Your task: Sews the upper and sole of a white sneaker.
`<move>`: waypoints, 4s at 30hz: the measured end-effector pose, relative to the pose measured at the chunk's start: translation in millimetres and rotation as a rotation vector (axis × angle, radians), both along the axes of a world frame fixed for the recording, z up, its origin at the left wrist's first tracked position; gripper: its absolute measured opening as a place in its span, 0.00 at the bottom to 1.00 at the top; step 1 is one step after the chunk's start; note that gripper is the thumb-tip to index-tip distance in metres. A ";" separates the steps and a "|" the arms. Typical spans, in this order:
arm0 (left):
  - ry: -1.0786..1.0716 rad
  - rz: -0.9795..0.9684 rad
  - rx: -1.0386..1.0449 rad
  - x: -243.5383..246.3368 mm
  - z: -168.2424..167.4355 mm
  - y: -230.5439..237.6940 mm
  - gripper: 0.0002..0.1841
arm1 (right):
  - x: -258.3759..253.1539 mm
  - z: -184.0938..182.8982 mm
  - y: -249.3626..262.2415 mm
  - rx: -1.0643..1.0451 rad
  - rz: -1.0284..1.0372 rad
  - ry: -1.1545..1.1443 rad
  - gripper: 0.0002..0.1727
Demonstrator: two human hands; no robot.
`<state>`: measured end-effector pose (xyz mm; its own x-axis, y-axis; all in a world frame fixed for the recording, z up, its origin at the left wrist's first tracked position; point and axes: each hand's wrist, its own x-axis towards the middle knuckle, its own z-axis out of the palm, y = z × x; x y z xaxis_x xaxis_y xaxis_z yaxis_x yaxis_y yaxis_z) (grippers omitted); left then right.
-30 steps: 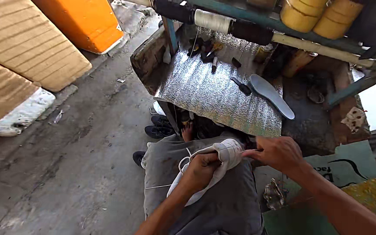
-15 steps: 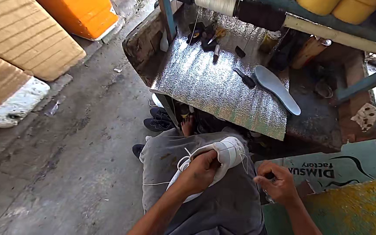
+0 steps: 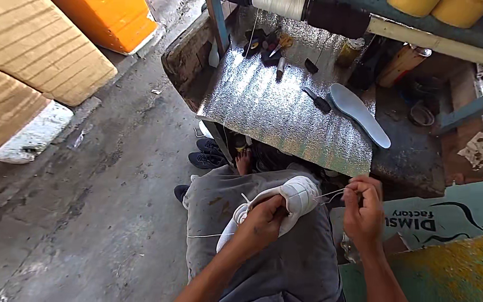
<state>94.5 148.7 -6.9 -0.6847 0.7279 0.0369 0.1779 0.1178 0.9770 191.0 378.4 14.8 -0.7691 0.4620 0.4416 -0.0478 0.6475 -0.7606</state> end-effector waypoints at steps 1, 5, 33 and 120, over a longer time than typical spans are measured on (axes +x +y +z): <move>-0.002 0.006 0.015 0.4 -2.5 -0.1 0.10 | 5.1 0.7 -2.9 -0.308 0.124 0.042 0.08; -0.013 -0.002 0.065 -0.3 -7.0 -2.0 0.09 | 26.5 -8.8 0.1 -1.027 0.412 0.217 0.09; 0.405 0.147 -0.236 18.6 19.4 -20.9 0.14 | -6.7 -1.1 -20.9 0.079 0.201 -0.381 0.36; -0.465 0.486 0.539 55.7 -14.1 -2.7 0.16 | -67.3 61.6 -7.7 0.616 0.773 -0.559 0.20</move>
